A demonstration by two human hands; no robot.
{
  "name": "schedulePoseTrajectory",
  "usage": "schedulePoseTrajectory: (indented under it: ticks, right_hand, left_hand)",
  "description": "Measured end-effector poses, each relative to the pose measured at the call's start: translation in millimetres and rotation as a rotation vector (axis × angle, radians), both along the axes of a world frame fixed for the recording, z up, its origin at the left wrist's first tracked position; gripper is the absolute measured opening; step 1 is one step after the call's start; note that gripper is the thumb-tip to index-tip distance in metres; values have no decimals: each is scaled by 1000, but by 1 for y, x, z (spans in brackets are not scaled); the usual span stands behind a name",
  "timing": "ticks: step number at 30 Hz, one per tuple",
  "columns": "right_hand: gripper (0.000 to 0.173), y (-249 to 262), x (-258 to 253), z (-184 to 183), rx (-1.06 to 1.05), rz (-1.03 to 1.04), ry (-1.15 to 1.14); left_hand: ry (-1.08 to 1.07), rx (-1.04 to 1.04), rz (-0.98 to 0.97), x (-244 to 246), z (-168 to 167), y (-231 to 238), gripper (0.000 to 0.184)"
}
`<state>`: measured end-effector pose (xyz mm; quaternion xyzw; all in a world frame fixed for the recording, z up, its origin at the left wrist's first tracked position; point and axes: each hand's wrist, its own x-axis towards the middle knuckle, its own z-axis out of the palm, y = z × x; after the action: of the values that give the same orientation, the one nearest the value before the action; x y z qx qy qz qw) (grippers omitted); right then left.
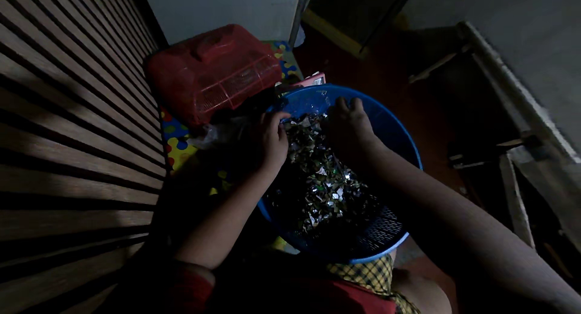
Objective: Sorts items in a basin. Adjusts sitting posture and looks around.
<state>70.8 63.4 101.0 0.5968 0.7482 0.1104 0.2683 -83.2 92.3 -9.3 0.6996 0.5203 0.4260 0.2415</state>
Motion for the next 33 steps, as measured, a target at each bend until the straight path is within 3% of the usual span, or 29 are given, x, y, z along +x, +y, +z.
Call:
schedulePoseTrajectory:
  ticks: [9, 12, 17, 21, 25, 30, 33]
  right_hand:
    - [29, 4, -31, -53, -125, 9, -158]
    - [20, 10, -28, -61, -201, -25, -53]
    - [12, 6, -19, -21, -232, 9, -70]
    - [24, 15, -21, 1, -81, 54, -74]
    - [19, 36, -29, -27, 13, 54, -17]
    - [20, 43, -36, -79, -123, -113, 18]
    - [23, 43, -19, -80, -194, -121, 135]
  left_hand:
    - [-8, -42, 3, 0, 0, 0, 31]
    - [-7, -65, 2, -1, 4, -1, 30]
    - [-20, -51, -1, -1, 1, 1, 30]
    - [11, -41, -1, -3, 6, -1, 33]
    - [-30, -11, 22, -4, 6, -1, 35]
    - [-218, 21, 97, -3, 0, -4, 36]
    - [-281, -29, 118, -4, -5, -2, 39]
